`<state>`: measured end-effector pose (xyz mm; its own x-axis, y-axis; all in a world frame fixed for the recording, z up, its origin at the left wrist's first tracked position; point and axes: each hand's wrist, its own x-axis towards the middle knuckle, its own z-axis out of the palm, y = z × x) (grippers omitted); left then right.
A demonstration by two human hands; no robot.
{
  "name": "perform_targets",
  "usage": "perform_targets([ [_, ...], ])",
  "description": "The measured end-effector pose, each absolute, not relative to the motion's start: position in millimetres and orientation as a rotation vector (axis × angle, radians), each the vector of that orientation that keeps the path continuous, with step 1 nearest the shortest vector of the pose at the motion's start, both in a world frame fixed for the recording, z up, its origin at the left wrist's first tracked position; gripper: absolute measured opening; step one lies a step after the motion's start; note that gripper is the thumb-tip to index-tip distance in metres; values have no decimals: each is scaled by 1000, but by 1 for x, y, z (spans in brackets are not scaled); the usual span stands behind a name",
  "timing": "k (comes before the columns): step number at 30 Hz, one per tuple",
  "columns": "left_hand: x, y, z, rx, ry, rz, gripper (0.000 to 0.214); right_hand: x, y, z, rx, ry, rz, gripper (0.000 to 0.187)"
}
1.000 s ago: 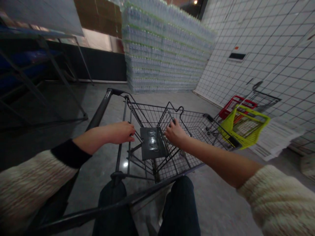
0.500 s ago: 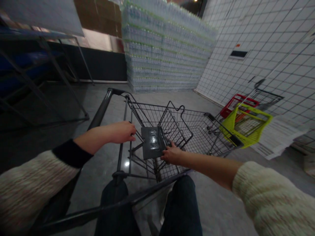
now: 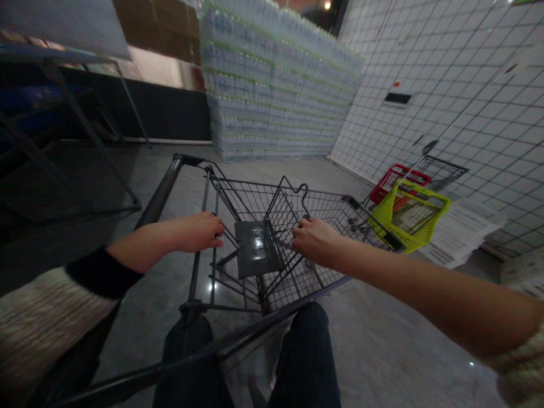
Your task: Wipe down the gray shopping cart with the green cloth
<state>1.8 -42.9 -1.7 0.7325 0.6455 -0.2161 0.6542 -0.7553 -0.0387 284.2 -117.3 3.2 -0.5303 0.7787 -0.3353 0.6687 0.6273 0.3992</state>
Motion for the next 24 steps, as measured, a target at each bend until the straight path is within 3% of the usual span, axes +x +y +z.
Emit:
perform_targets([
  [6,3,-48,1,2892,1100,-408,25,270,-61,-15,1155,2266,260,24],
  [15,4,-50,2,2920,1098,-529,30,247,49,-41,1630,2231,491,32],
  [24,3,-45,1,2909,1099,-545,30,220,1,-110,1450,2240,229,30],
])
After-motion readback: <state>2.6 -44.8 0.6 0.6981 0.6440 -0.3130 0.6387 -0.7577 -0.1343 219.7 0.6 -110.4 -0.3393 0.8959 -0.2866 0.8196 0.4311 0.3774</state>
